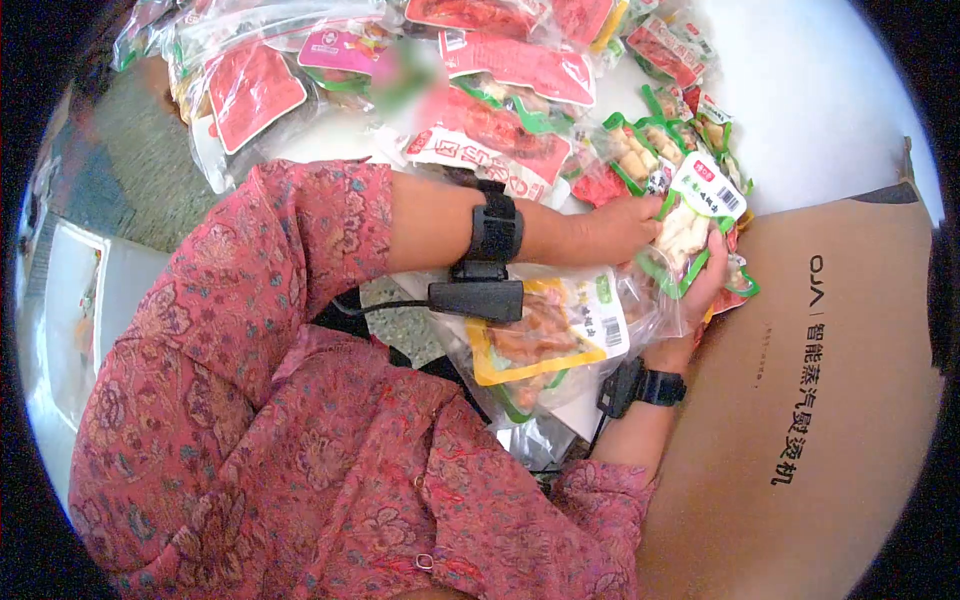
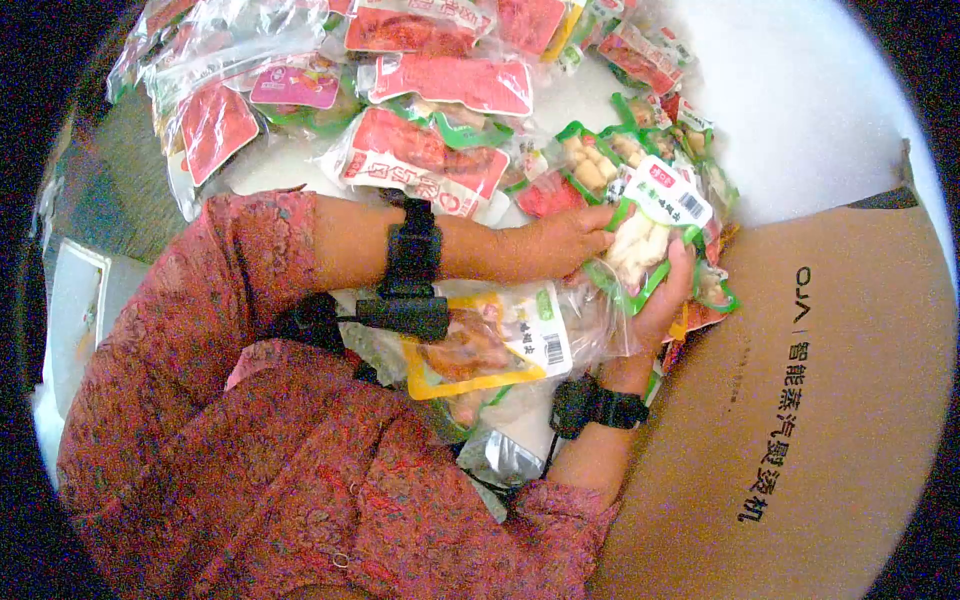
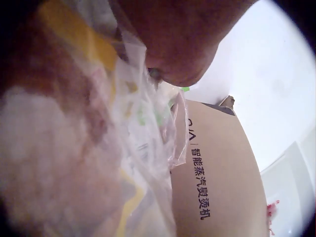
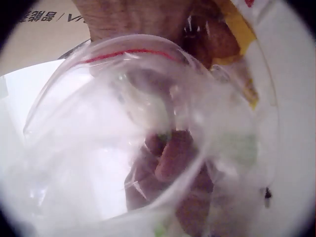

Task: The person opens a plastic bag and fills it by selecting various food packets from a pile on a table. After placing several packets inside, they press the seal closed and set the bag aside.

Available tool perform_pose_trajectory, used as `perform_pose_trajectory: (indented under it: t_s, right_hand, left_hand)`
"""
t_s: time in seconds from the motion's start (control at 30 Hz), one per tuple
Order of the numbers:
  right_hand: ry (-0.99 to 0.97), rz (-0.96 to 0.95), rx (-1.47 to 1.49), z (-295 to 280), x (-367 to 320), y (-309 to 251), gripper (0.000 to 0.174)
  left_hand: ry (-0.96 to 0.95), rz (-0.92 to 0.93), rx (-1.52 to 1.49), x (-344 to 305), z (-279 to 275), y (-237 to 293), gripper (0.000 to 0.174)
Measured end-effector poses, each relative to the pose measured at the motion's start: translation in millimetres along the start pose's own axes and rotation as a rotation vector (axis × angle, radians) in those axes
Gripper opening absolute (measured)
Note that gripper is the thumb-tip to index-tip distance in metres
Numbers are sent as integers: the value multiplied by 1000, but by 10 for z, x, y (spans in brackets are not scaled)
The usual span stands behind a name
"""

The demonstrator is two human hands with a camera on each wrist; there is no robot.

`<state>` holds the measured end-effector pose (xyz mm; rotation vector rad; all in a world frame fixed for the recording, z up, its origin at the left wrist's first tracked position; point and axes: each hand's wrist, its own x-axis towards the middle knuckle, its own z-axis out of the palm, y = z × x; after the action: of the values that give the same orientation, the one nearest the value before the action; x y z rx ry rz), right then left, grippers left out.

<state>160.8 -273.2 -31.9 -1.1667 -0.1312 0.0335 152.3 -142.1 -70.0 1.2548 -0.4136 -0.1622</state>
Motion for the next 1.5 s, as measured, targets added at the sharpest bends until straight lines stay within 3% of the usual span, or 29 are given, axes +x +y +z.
perform_pose_trajectory:
  t_s: [0.1, 0.2, 0.3, 0.63, 0.7, 0.93, 1.0, 1.33, 1.43, 1.5]
  right_hand:
    - [58, 47, 49, 93, -109, 4, 32]
    - [-3, 39, 74, -69, 9, 82, 44]
    - [26, 123, 66, 49, -63, 16, 45]
    - [34, 77, -10, 44, -46, 31, 44]
    - [37, 146, 56, 102, -102, 13, 44]
    - [69, 127, 54, 103, -84, 17, 43]
    - [39, 130, 57, 66, -63, 28, 44]
    - [3, 78, 28, 12, -57, 68, 46]
    - [49, -38, -126, -79, -14, 102, 46]
    - [36, 19, -55, -45, -16, 87, 46]
  left_hand:
    - [-21, -64, 154, 12, 12, -5, 36]
    - [-91, -1, 128, 28, -12, -47, 41]
    - [-88, 1, 94, -1, -29, -18, 43]
    - [-33, -8, 91, -20, -23, 35, 37]
    - [6, -1, 104, -32, -21, 59, 17]
    - [-16, 0, 71, 3, -19, -3, 17]
    - [-42, -9, 81, 3, -23, -15, 30]
    - [-48, -46, 84, 29, -21, -35, 27]
    - [-78, 8, 93, 61, -42, -146, 27]
    - [-91, 235, 307, 91, -68, -227, 26]
